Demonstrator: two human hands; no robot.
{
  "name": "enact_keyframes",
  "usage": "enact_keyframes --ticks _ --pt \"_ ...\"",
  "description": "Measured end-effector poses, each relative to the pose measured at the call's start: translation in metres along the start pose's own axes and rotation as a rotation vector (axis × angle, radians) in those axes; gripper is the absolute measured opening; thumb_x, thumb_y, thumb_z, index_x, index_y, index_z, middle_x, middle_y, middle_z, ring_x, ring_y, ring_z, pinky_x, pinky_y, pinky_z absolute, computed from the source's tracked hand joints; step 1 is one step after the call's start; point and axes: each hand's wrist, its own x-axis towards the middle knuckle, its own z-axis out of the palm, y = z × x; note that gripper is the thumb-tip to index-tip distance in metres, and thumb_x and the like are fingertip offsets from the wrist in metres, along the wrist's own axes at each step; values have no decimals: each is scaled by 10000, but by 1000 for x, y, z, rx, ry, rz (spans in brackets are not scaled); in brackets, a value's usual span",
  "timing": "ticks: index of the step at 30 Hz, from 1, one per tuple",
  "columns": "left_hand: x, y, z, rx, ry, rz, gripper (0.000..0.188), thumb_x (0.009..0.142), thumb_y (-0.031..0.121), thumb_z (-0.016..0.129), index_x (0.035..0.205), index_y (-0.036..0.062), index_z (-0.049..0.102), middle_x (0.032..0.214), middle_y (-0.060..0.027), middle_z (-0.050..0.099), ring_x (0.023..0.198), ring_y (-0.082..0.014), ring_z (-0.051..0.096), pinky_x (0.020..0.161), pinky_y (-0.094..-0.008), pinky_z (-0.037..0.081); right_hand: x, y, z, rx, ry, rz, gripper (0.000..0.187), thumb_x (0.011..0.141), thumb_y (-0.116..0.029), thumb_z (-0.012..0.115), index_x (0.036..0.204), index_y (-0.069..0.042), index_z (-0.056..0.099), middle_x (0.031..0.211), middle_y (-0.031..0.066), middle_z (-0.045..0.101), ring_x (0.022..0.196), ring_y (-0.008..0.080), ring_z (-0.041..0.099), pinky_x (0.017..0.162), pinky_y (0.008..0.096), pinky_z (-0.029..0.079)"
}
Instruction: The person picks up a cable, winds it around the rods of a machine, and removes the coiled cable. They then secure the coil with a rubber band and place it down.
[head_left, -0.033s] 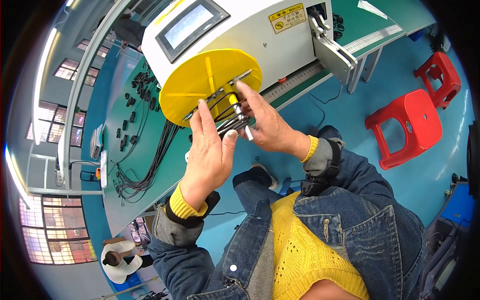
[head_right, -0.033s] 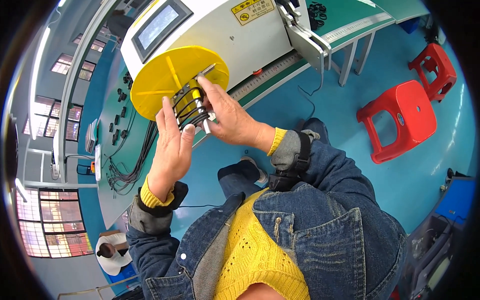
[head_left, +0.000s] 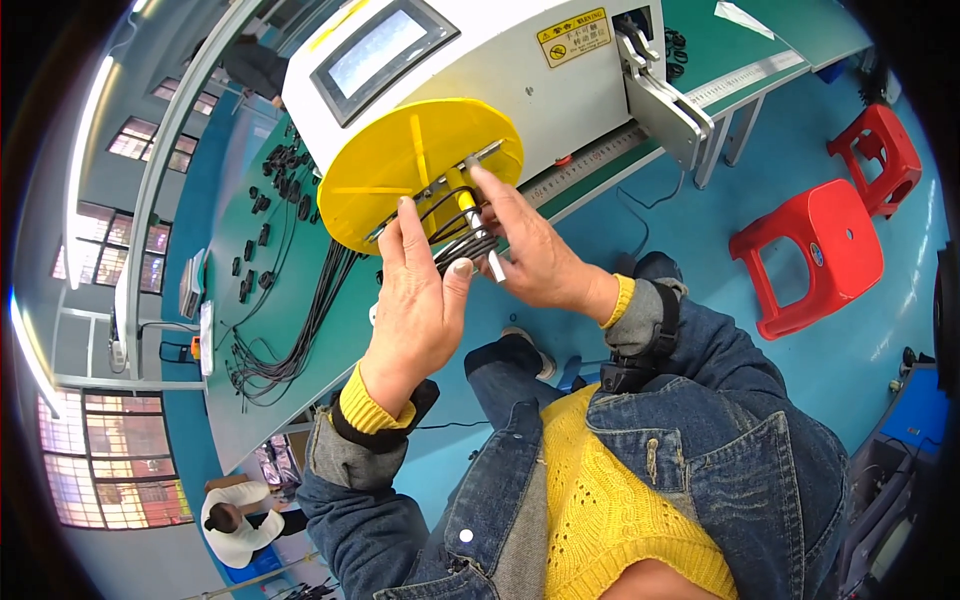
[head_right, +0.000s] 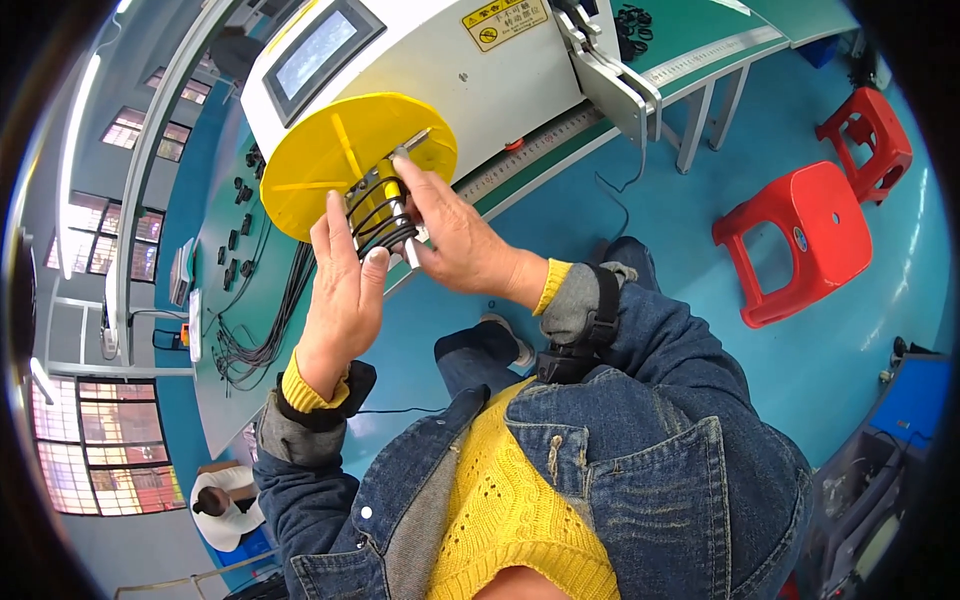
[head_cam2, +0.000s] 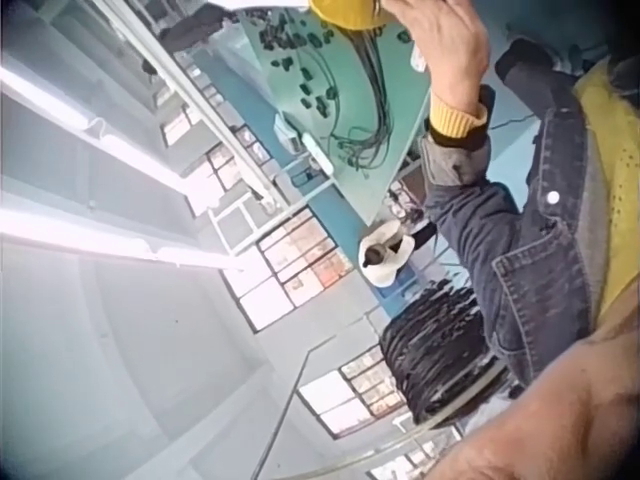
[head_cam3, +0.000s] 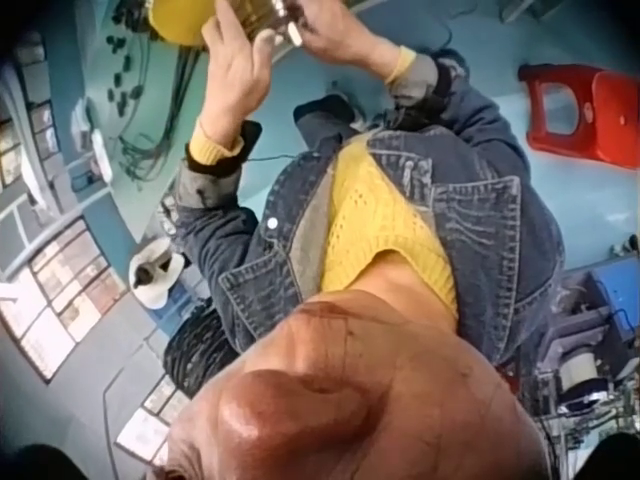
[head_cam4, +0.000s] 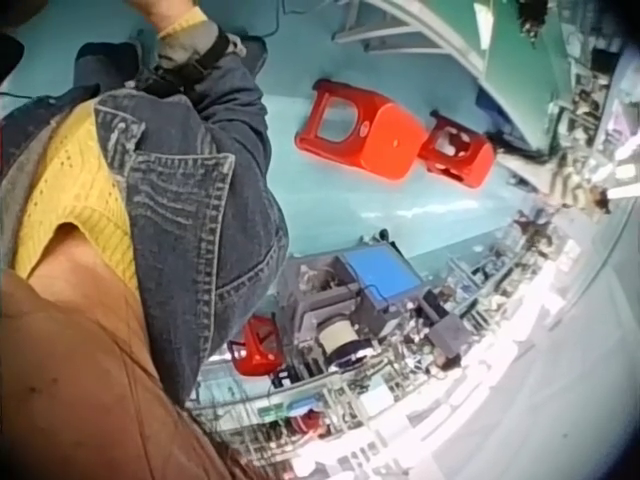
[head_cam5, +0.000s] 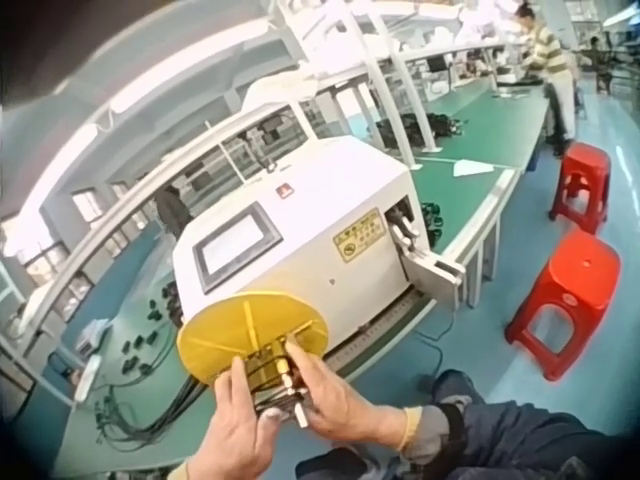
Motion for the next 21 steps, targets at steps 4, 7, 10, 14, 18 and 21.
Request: enact_keyframes --ticks 4,7,10,14,18,21 --pt "8 -5 0 4 61 0 492 888 197 477 1219 -116 293 1134 -316 365 1010 -460 421 898 -457 353 -3 -3 12 -181 140 -174 667 729 -16 638 1296 -6 287 1090 202 490 919 260 570 762 321 478" --pt "11 -3 4 51 62 -25 384 879 176 490 1141 -84 384 1065 -276 401 922 -433 453 833 -454 386 -6 -4 19 -64 226 -28 550 739 -17 632 1209 4 347 959 185 542 791 282 591 697 317 487" --pt "1 5 14 -52 131 -171 284 866 157 512 1039 -53 431 999 -254 421 870 -421 471 749 -457 406 -13 -5 24 -123 269 -92 503 739 -14 630 1163 10 360 890 169 558 739 301 594 662 331 491" --pt "9 6 12 -106 206 25 242 858 150 526 975 -40 431 915 -241 460 775 -401 505 657 -450 420 -7 1 25 -199 276 -207 499 733 -19 637 1142 20 356 854 172 566 711 321 596 628 353 488" --pt "10 5 -1 -104 -33 -64 212 851 158 536 894 -18 425 834 -213 507 721 -393 529 612 -446 428 -8 1 18 -269 218 -207 505 733 -29 637 1143 22 347 854 192 562 702 339 595 607 371 483" --pt "8 10 -4 -48 -63 -118 212 849 166 538 870 -7 417 793 -201 519 695 -394 531 594 -444 431 -15 -8 15 -292 184 -169 493 734 -40 635 1133 19 353 855 204 559 699 348 593 592 377 479"
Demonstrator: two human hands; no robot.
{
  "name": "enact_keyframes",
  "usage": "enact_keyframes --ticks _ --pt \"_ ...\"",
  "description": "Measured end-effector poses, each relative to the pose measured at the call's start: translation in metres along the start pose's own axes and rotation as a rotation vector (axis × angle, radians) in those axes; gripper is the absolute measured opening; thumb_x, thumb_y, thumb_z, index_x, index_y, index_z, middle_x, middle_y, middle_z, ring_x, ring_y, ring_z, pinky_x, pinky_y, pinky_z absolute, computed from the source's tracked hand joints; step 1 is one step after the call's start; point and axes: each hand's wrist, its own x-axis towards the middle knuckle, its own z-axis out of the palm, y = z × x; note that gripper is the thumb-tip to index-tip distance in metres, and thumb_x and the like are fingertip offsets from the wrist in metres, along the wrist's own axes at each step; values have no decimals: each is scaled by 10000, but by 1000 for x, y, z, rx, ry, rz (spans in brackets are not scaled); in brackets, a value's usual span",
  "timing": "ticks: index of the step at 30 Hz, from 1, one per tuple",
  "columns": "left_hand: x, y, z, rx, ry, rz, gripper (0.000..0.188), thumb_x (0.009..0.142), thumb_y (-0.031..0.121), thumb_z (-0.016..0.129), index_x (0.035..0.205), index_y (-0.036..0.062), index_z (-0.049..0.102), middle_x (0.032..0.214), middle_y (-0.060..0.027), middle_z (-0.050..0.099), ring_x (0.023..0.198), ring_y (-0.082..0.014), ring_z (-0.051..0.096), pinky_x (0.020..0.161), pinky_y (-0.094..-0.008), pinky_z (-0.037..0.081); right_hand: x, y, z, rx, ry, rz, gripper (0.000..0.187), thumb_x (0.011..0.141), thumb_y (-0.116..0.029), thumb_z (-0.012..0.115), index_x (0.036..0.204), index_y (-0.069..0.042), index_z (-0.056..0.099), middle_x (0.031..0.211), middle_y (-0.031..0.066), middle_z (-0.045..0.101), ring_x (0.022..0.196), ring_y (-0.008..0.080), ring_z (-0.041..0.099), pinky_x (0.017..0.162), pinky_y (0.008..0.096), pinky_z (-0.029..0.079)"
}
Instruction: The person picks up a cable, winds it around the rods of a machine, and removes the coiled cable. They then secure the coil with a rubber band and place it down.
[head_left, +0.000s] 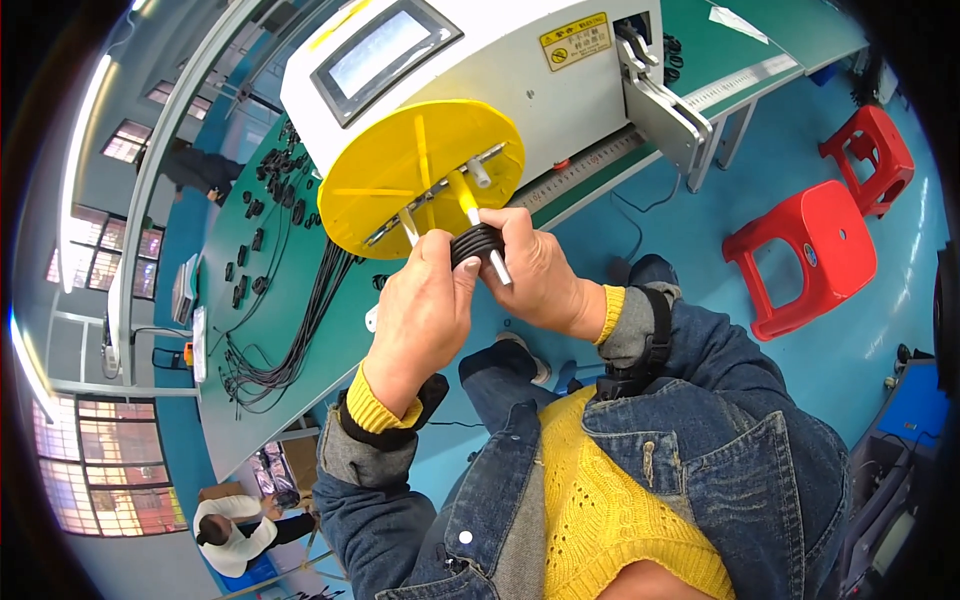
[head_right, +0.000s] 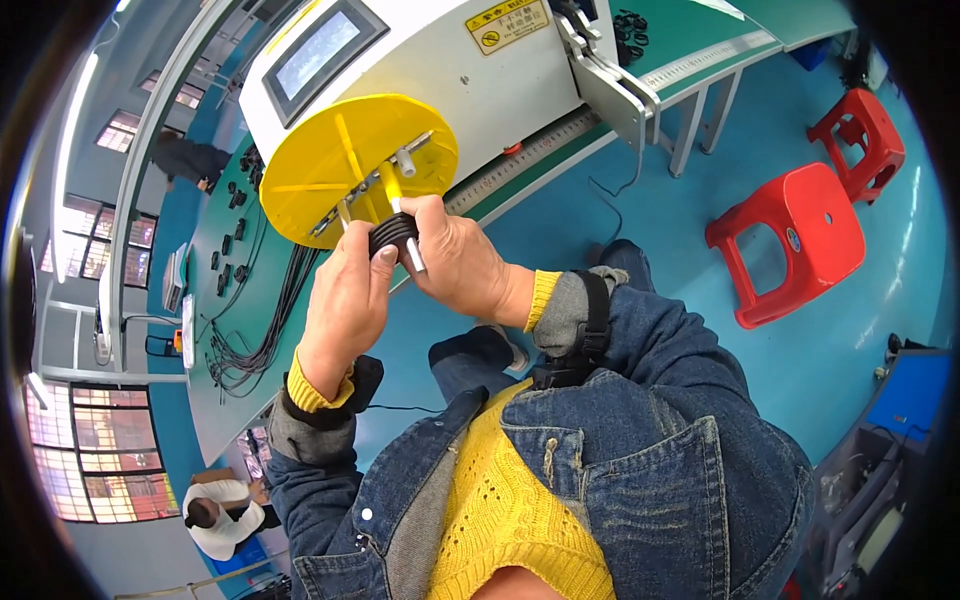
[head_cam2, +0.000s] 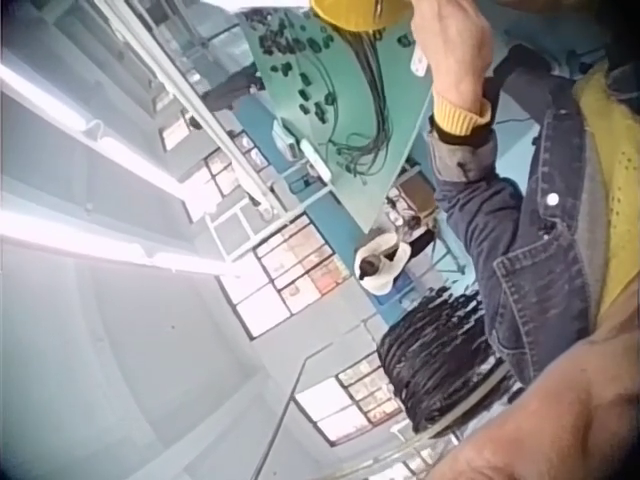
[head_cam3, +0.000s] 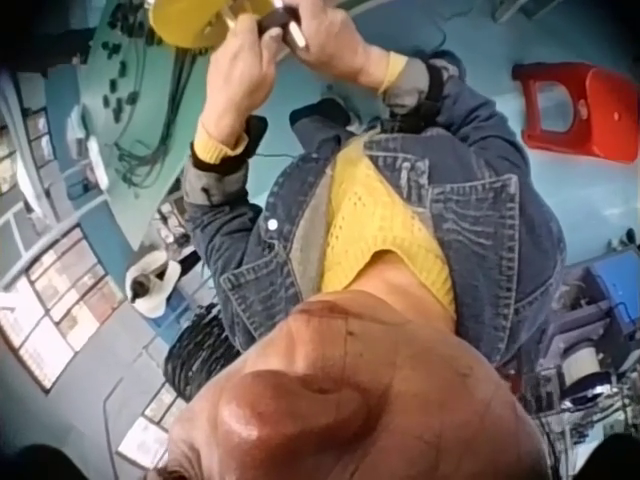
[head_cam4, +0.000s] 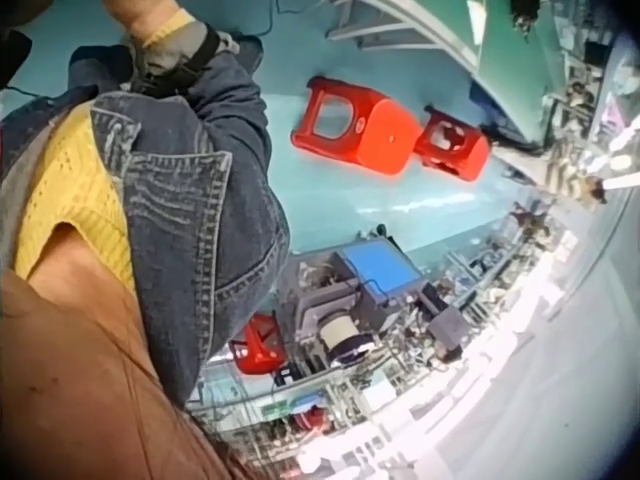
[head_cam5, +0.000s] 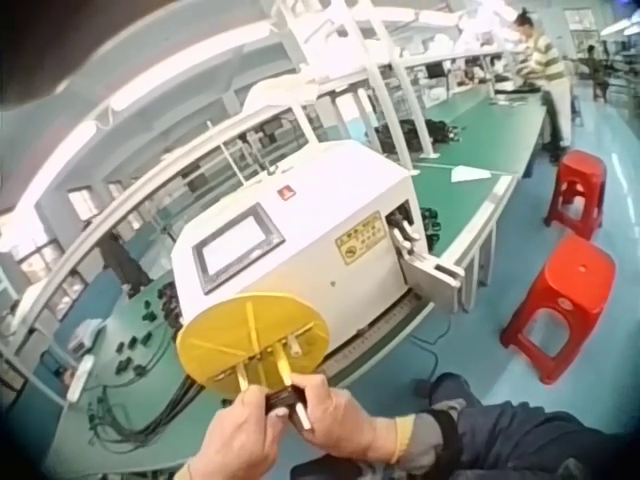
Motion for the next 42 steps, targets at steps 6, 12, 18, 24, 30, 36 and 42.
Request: enact_keyframes --ticks 6,12,18,24,30,36,42 --pt "-49 37 16 165 10 80 239 843 193 546 890 -8 425 769 -192 529 701 -388 540 580 -440 433 -35 -29 -34 -74 -191 -13 420 710 -81 645 1039 1 397 761 198 565 656 350 590 540 392 470" --pt "-90 18 74 -276 -359 -315 344 850 275 533 985 -31 451 917 -202 569 802 -327 587 673 -376 466 -75 1 -38 -156 -626 73 262 762 -97 571 925 2 391 593 175 553 539 362 571 469 432 451" --pt "-83 -25 102 -1816 -305 -433 494 846 294 554 1200 -23 420 1083 -132 540 856 -235 600 688 -310 496 -82 3 -24 71 -637 107 229 754 -65 545 918 -21 391 607 185 549 561 374 564 490 430 442" --pt "-73 -28 97 -1516 -683 -620 432 841 300 571 1118 -14 464 1019 -137 570 815 -183 603 531 -247 493 -85 16 -19 170 -801 350 204 790 -139 528 875 9 415 594 165 571 576 360 579 511 443 438" --pt "-60 -45 115 -1228 -1128 -842 324 830 248 592 1009 -5 498 778 -96 604 623 -133 588 448 -226 459 -79 14 -31 -227 -1089 20 214 738 -109 566 827 0 405 597 185 559 556 360 571 470 404 427" --pt "-77 -41 137 -1382 -900 -641 250 853 223 559 955 -2 514 641 -61 564 483 -120 524 406 -212 414 -88 27 -25 77 -908 119 175 697 -114 579 797 5 499 594 144 581 539 329 578 502 381 445" --pt "-84 -56 154 -1442 -915 -747 249 867 232 535 926 -8 507 712 -89 569 472 -94 472 367 -203 364 -106 37 -16 255 -791 492 136 709 -116 530 760 1 573 692 166 617 652 360 601 589 411 469"
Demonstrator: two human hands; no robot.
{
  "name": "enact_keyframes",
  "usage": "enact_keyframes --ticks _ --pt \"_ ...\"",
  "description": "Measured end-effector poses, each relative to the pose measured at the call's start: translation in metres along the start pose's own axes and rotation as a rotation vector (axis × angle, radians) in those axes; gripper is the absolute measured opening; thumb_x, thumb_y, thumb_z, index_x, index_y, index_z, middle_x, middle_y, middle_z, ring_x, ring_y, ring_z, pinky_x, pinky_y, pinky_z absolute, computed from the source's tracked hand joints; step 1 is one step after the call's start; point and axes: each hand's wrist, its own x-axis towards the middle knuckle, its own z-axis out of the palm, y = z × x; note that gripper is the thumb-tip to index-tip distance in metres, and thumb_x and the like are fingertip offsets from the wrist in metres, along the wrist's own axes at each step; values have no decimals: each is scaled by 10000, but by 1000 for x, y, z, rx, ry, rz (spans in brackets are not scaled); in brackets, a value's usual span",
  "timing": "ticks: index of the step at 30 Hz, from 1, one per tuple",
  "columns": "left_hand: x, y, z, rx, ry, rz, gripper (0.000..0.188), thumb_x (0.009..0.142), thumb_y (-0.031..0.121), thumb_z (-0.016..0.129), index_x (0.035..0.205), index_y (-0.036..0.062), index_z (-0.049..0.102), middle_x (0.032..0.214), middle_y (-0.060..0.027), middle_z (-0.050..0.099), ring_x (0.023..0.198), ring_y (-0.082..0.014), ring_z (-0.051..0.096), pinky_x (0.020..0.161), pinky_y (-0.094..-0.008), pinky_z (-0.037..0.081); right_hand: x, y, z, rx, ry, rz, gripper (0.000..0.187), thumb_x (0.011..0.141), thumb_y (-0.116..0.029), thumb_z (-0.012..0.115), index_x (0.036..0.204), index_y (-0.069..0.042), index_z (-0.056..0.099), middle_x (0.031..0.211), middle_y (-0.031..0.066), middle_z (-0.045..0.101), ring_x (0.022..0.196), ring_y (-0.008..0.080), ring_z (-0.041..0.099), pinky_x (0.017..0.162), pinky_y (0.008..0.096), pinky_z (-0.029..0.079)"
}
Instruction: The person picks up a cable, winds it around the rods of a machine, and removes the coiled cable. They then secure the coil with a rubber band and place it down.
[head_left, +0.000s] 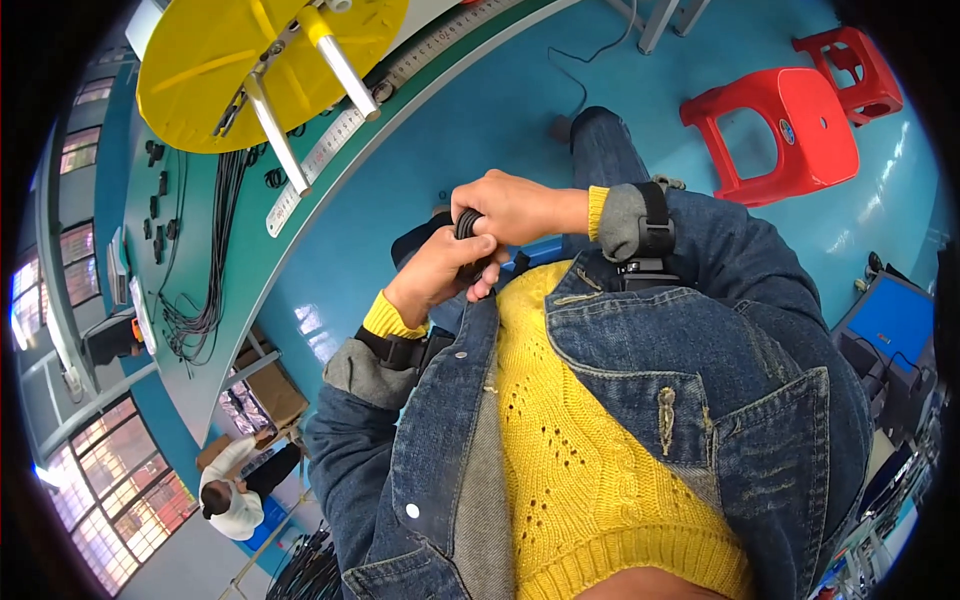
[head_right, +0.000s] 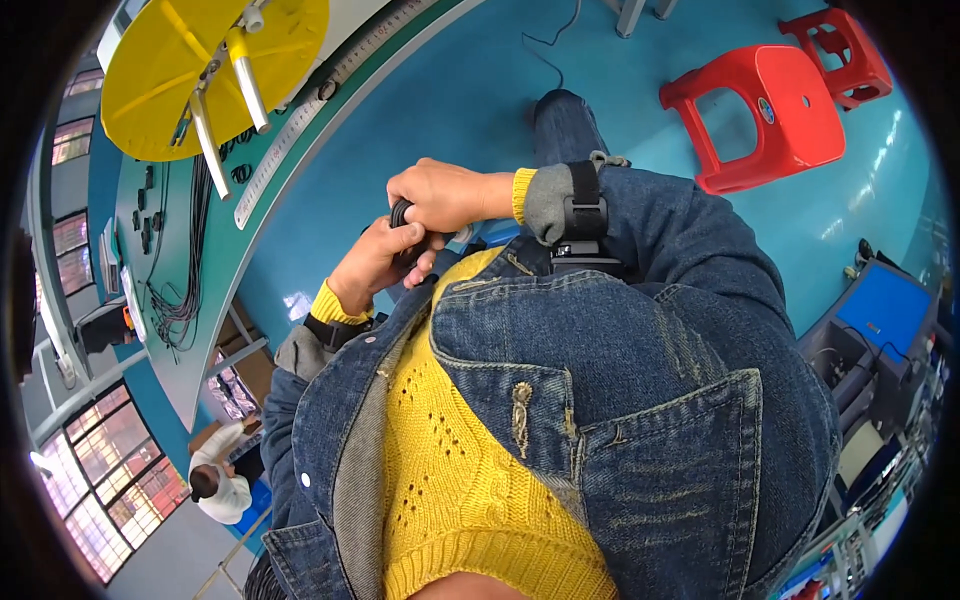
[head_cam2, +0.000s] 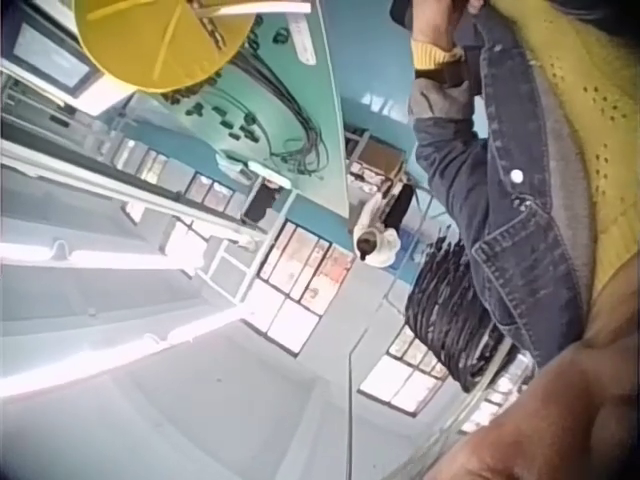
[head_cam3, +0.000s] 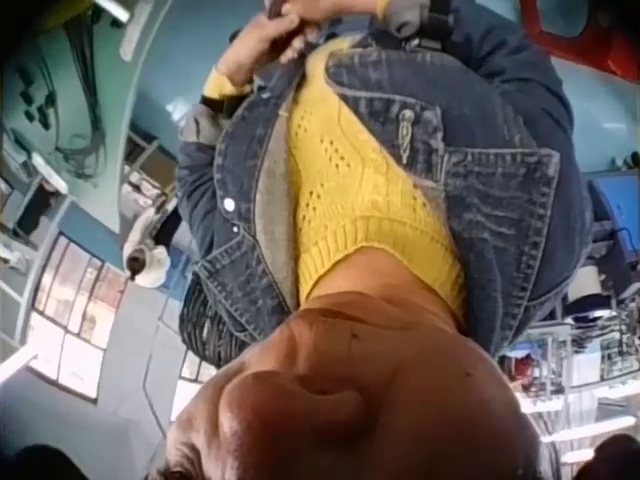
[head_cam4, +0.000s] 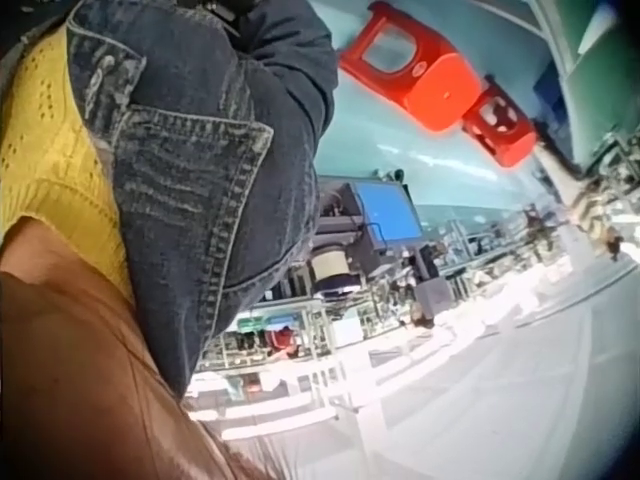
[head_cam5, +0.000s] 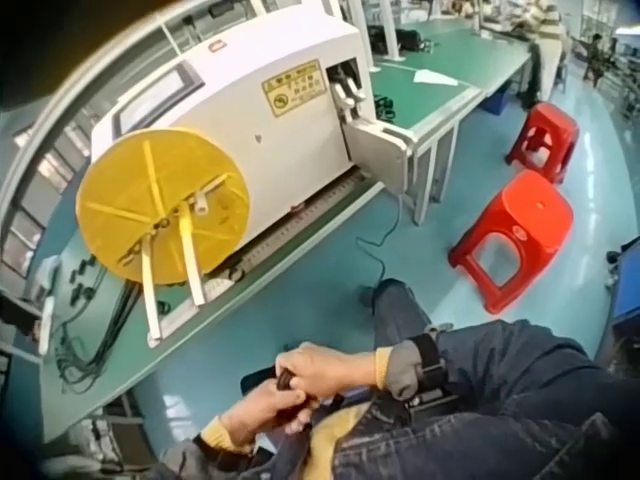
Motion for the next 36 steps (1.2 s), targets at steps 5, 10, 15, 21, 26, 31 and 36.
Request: enact_keyframes --ticks 5,10,15,21,26,31,36 --pt "-5 16 3 -227 -38 -42 251 869 221 528 922 -23 508 712 -85 550 461 -78 427 364 -179 342 10 -2 -5 -188 -182 93 135 690 -106 527 749 3 579 684 172 616 651 353 601 594 416 469" --pt "-4 7 -6 -310 -76 -127 202 875 191 507 909 -8 504 646 -38 482 458 -63 391 363 -162 299 12 20 11 -159 -127 10 161 712 -104 527 838 -26 589 656 159 610 629 323 606 572 399 465" --pt "-5 -9 -9 -249 39 -31 187 858 181 510 931 11 482 648 -20 436 492 -66 377 378 -171 256 23 5 -1 -238 -282 -8 201 741 -121 530 917 -41 587 671 148 607 637 314 600 581 383 467" --pt "-13 -7 -4 -381 209 249 110 862 129 487 922 36 498 660 -18 447 493 -82 384 402 -197 271 73 -7 -53 -590 364 -369 201 750 -180 601 918 -72 586 776 102 591 710 292 587 620 365 475" --pt "-11 11 -6 -424 190 510 140 857 141 498 952 40 481 703 -26 449 539 -94 390 448 -212 304 109 5 -53 -862 425 -276 163 754 -199 601 855 -72 620 814 87 584 747 271 585 649 369 472" --pt "-12 17 -7 -435 410 734 140 879 144 509 967 37 487 722 -33 473 566 -102 429 471 -226 348 72 -6 -27 178 301 -77 156 795 -205 635 806 -54 598 658 4 541 566 125 486 531 276 402" --pt "2 19 5 -343 379 792 148 887 165 530 955 38 493 763 -33 490 610 -97 459 498 -230 386 27 -37 -19 749 95 332 194 841 -216 611 757 -44 580 636 -48 505 578 48 411 510 208 332"
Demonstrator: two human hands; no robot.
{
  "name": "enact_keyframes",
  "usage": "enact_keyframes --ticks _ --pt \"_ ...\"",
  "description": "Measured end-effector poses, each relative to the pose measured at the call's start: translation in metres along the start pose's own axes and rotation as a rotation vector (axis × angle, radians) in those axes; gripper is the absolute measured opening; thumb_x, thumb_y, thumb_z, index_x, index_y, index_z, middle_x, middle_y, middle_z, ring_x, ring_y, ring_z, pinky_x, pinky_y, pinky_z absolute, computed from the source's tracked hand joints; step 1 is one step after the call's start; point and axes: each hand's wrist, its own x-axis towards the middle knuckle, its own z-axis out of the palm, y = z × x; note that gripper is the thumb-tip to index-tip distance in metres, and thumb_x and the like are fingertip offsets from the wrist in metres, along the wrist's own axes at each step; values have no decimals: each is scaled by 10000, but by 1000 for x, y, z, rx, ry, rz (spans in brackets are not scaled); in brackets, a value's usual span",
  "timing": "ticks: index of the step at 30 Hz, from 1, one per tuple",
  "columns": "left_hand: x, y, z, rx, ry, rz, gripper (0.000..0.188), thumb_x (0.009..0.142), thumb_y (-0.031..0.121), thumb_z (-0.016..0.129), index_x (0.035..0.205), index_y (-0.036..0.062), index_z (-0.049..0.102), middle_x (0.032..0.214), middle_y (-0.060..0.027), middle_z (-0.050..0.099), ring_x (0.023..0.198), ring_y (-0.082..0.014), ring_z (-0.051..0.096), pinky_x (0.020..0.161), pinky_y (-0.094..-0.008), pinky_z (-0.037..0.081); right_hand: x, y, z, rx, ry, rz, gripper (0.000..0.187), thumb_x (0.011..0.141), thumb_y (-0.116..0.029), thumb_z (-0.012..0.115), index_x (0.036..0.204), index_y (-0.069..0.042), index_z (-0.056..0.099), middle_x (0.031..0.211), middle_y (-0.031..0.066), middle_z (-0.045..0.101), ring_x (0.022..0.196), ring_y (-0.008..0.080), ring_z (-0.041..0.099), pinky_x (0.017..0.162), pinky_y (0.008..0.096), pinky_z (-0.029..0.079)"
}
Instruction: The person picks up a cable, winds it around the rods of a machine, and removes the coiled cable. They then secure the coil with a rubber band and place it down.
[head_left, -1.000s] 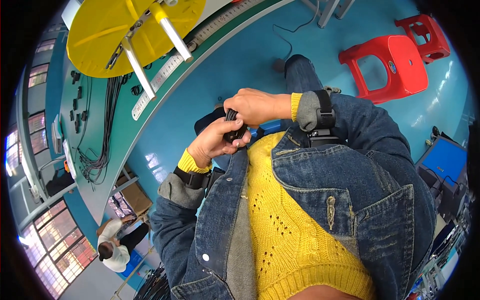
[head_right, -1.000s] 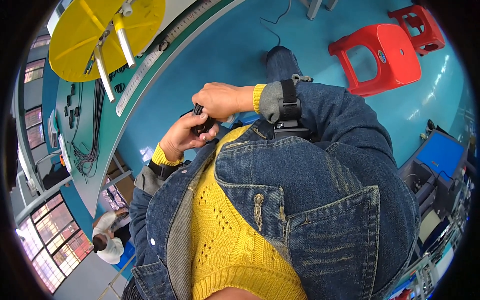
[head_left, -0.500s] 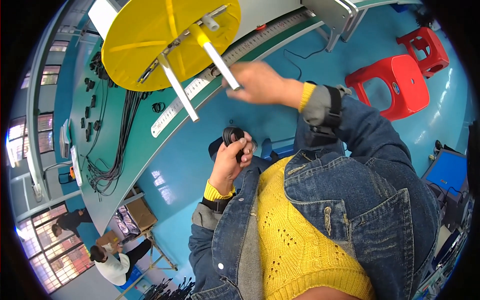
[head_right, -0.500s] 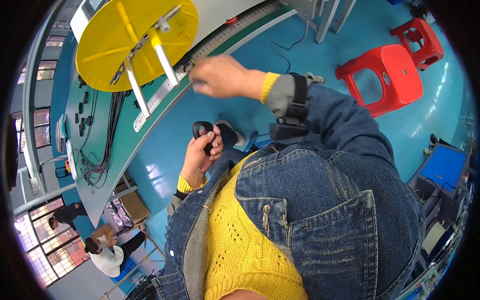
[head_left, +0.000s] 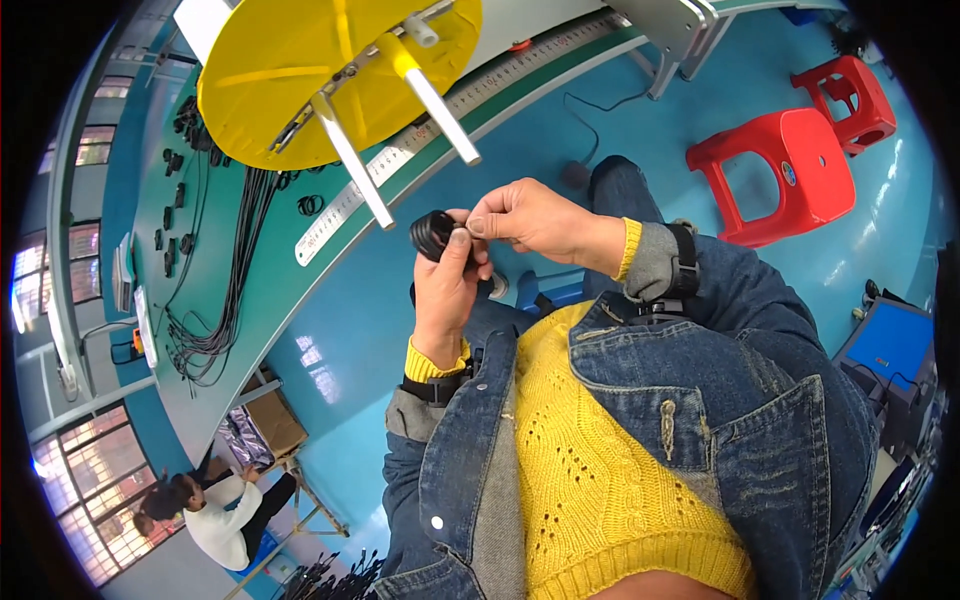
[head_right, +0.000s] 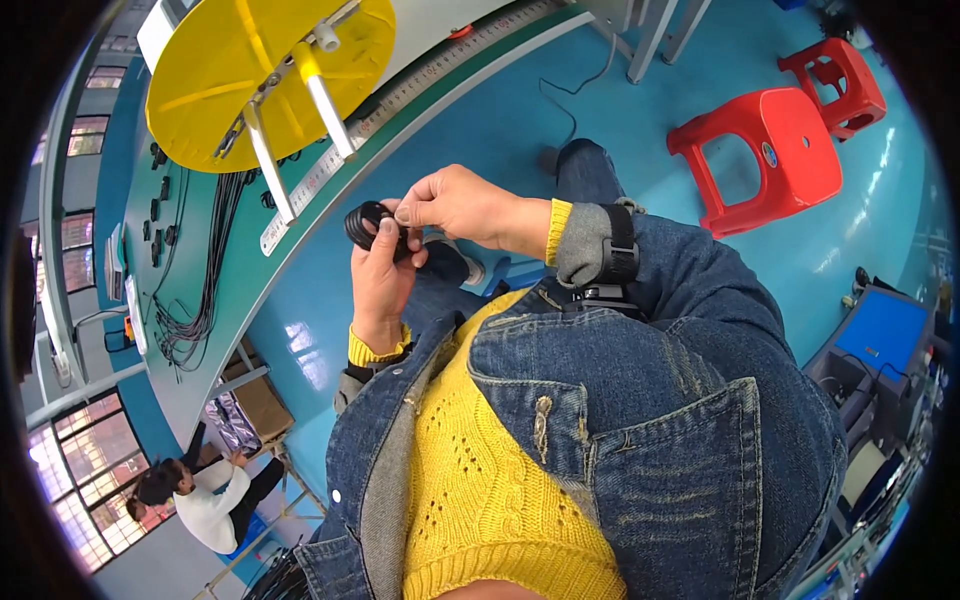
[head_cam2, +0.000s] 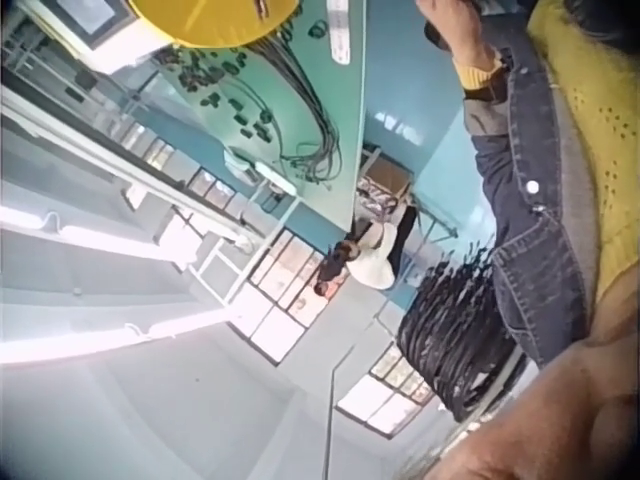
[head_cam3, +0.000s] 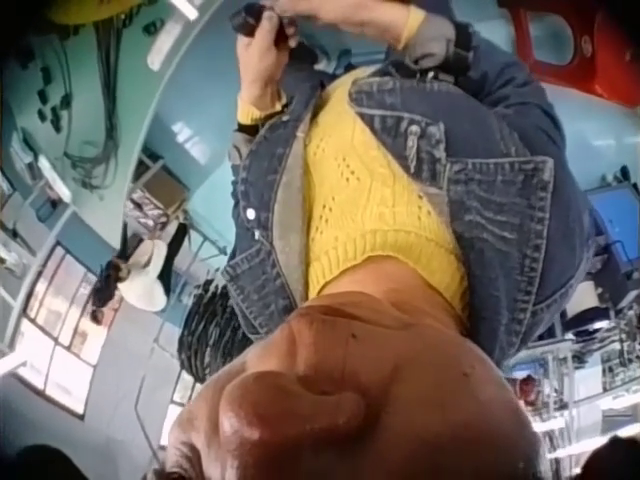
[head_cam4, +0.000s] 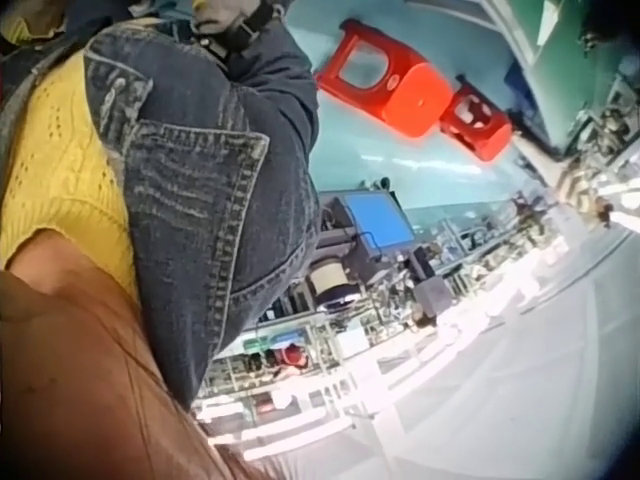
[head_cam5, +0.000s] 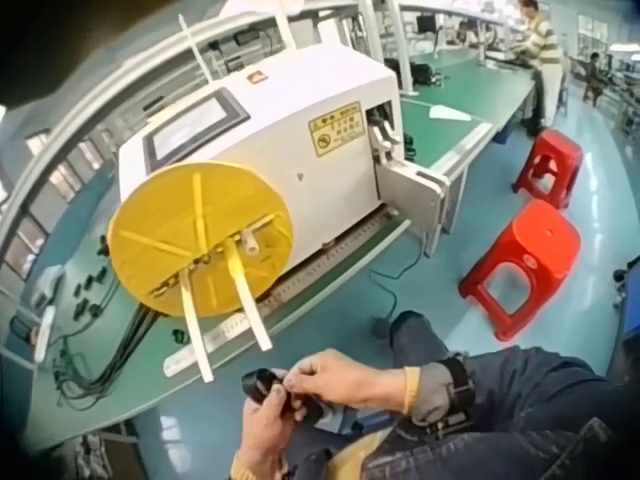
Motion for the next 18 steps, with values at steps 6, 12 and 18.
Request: enact_keyframes --ticks 6,12,18 --pt "-4 -5 -11 219 -60 -34 77 880 111 504 910 40 510 738 -28 488 610 -90 463 502 -220 395 -12 15 -10 46 -40 1 185 870 -195 570 773 -40 598 674 -38 533 582 37 417 486 190 320" --pt "-3 -2 -21 84 38 -14 67 833 42 506 896 27 524 678 -21 472 560 -100 449 471 -223 387 -45 19 -4 -143 -401 -281 161 878 -149 537 858 -13 620 689 -13 556 564 38 448 486 188 383" --pt "-23 -2 -18 200 -221 -387 134 793 44 561 916 4 528 683 -21 463 558 -101 443 445 -224 362 -38 -10 -37 -142 -188 119 248 834 -110 540 1053 -17 607 696 36 623 543 57 550 512 194 447"
